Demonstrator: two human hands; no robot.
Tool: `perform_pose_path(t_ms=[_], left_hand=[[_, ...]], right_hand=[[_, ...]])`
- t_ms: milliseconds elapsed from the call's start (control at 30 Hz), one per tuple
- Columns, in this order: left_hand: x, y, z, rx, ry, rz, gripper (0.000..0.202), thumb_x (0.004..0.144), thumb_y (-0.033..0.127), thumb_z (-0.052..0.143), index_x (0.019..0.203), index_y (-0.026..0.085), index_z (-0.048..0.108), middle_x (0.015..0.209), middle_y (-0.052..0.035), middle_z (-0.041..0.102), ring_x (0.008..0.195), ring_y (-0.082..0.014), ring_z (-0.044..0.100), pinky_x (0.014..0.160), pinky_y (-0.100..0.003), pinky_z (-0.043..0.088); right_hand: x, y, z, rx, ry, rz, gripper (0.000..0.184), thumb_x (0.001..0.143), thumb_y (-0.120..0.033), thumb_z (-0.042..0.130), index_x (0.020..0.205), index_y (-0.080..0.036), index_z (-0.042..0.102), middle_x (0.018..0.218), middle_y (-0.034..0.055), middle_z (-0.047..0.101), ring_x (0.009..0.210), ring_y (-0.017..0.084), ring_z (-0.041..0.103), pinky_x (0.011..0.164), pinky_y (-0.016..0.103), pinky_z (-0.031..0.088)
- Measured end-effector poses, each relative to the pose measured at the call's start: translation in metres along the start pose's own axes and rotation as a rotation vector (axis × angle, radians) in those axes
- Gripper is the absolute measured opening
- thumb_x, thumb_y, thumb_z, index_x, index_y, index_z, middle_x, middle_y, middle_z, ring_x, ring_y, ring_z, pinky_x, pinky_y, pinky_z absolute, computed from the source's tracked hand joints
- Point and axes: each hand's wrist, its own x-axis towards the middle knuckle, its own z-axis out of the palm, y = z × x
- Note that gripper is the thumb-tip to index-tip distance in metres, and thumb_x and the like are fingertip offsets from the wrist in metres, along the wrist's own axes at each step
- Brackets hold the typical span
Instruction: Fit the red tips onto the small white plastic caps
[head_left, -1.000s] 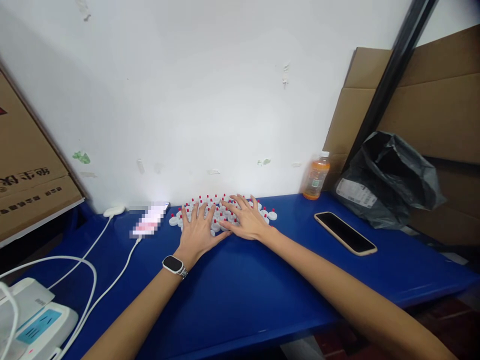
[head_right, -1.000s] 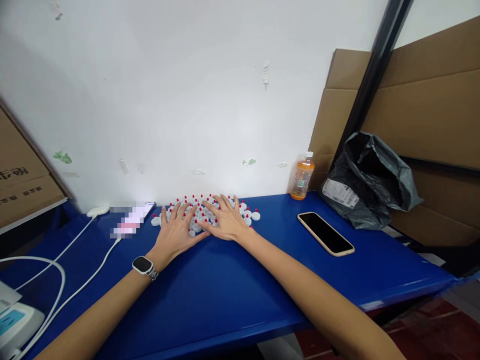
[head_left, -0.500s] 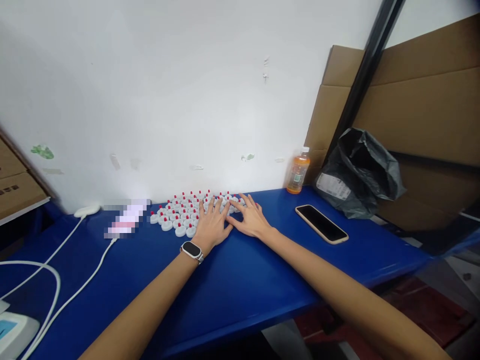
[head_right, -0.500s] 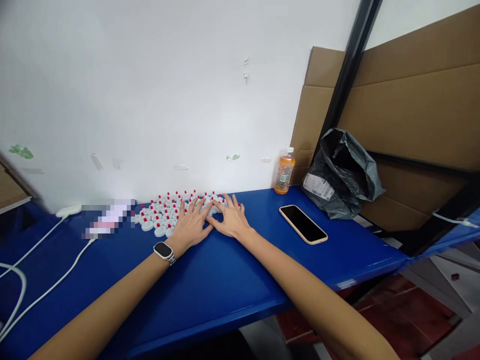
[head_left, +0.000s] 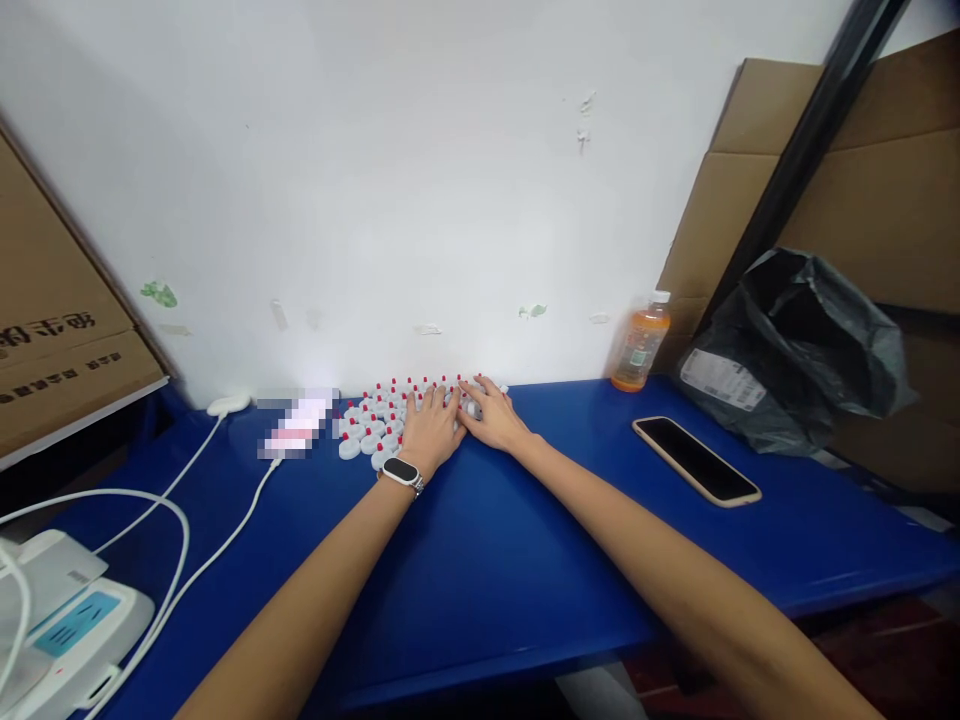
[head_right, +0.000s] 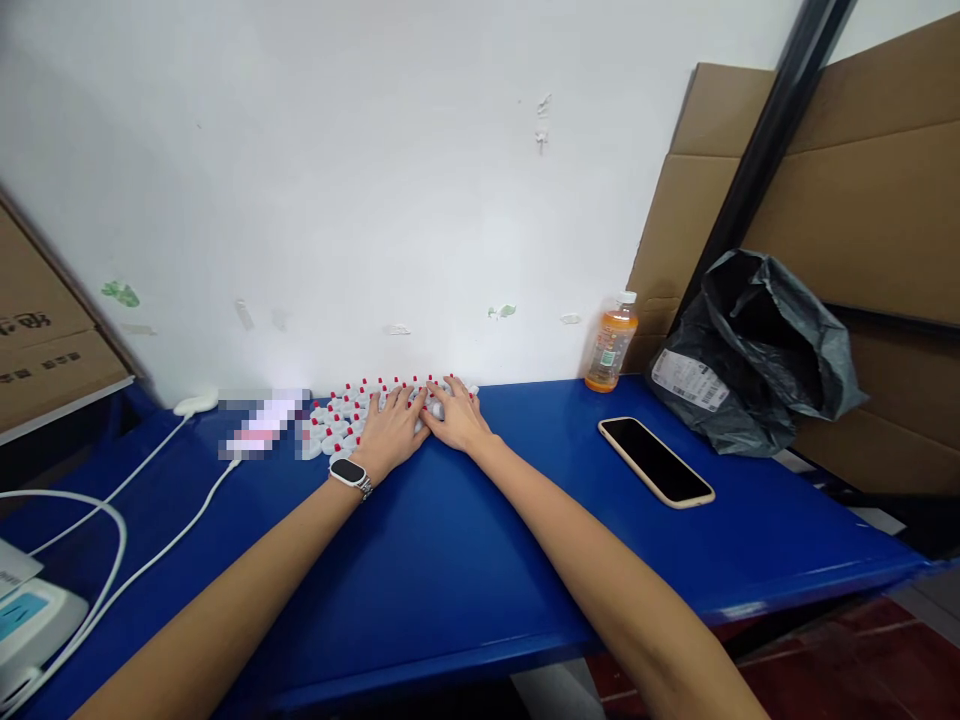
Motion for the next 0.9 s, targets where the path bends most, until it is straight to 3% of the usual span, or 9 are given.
perform_pose_path(t_ms=[133, 233, 367, 433, 500, 633, 767, 900], left_hand=[[0.003, -0.004, -0.002, -0.017, 0.000, -0.007, 0.055, 0.092, 0.036, 0.048, 0.142, 0.013, 0.046, 0.143, -0.0217, 0.050, 0.135, -0.0368, 0.042, 0.112, -0.060, 0.025], [0.000, -0.002, -0.011, -0.029, -0.002, 0.002, 0.055, 0.089, 0.034, 0.051, 0.140, 0.013, 0.046, 0.143, -0.0209, 0.049, 0.135, -0.0348, 0.042, 0.112, -0.057, 0.027], [-0.018, 0.002, -0.032, -0.133, 0.029, 0.021, 0.054, 0.089, 0.036, 0.055, 0.138, 0.014, 0.046, 0.143, -0.0179, 0.048, 0.134, -0.0318, 0.042, 0.112, -0.050, 0.032], [-0.032, 0.000, -0.043, -0.207, 0.050, 0.034, 0.054, 0.090, 0.040, 0.057, 0.136, 0.015, 0.047, 0.141, -0.0164, 0.049, 0.132, -0.0314, 0.044, 0.110, -0.048, 0.036], [-0.045, -0.008, -0.053, -0.259, 0.064, 0.046, 0.050, 0.090, 0.042, 0.057, 0.133, 0.018, 0.050, 0.138, -0.0145, 0.050, 0.127, -0.0312, 0.048, 0.106, -0.048, 0.039], [-0.062, -0.037, -0.062, -0.454, 0.054, 0.081, 0.032, 0.094, 0.035, 0.052, 0.123, 0.023, 0.057, 0.122, -0.0086, 0.059, 0.115, -0.0256, 0.055, 0.101, -0.043, 0.045], [-0.067, -0.064, -0.056, -0.601, 0.039, 0.002, 0.025, 0.094, 0.031, 0.050, 0.114, 0.021, 0.060, 0.116, -0.0073, 0.060, 0.114, -0.0230, 0.055, 0.103, -0.041, 0.045], [-0.066, -0.062, -0.042, -0.561, 0.020, 0.004, 0.029, 0.097, 0.030, 0.044, 0.120, 0.020, 0.058, 0.118, -0.0090, 0.059, 0.113, -0.0239, 0.054, 0.102, -0.043, 0.045]], right_hand=[[0.010, -0.005, 0.004, 0.023, -0.004, -0.007, 0.061, 0.092, -0.043, 0.050, 0.149, -0.024, 0.041, 0.157, 0.0147, 0.032, 0.145, 0.030, 0.029, 0.115, 0.058, 0.023], [0.009, -0.007, 0.004, 0.003, 0.019, -0.046, 0.063, 0.088, -0.040, 0.051, 0.149, -0.026, 0.040, 0.155, 0.0118, 0.038, 0.146, 0.032, 0.026, 0.114, 0.067, 0.009], [-0.005, -0.008, -0.006, 0.025, 0.017, -0.105, 0.077, 0.079, -0.031, 0.052, 0.153, -0.027, 0.030, 0.156, 0.0082, 0.037, 0.149, 0.031, 0.019, 0.115, 0.062, -0.001], [-0.017, -0.010, -0.013, 0.039, 0.007, -0.115, 0.081, 0.075, -0.027, 0.052, 0.153, -0.026, 0.029, 0.157, 0.0081, 0.035, 0.149, 0.031, 0.018, 0.116, 0.059, 0.003], [-0.031, -0.016, -0.019, 0.040, 0.028, -0.132, 0.081, 0.072, -0.024, 0.053, 0.151, -0.024, 0.033, 0.152, 0.0104, 0.039, 0.145, 0.030, 0.026, 0.115, 0.054, 0.014], [-0.052, -0.036, -0.020, -0.017, 0.079, -0.185, 0.055, 0.074, -0.022, 0.055, 0.129, -0.023, 0.056, 0.125, 0.0106, 0.055, 0.121, 0.028, 0.046, 0.101, 0.045, 0.033], [-0.053, -0.051, -0.008, -0.062, 0.071, -0.214, 0.033, 0.088, -0.032, 0.053, 0.118, -0.022, 0.062, 0.111, 0.0095, 0.059, 0.111, 0.027, 0.050, 0.095, 0.043, 0.034], [-0.049, -0.049, 0.000, -0.058, 0.090, -0.203, 0.028, 0.092, -0.031, 0.052, 0.116, -0.022, 0.062, 0.112, 0.0085, 0.062, 0.109, 0.026, 0.052, 0.092, 0.041, 0.033]])
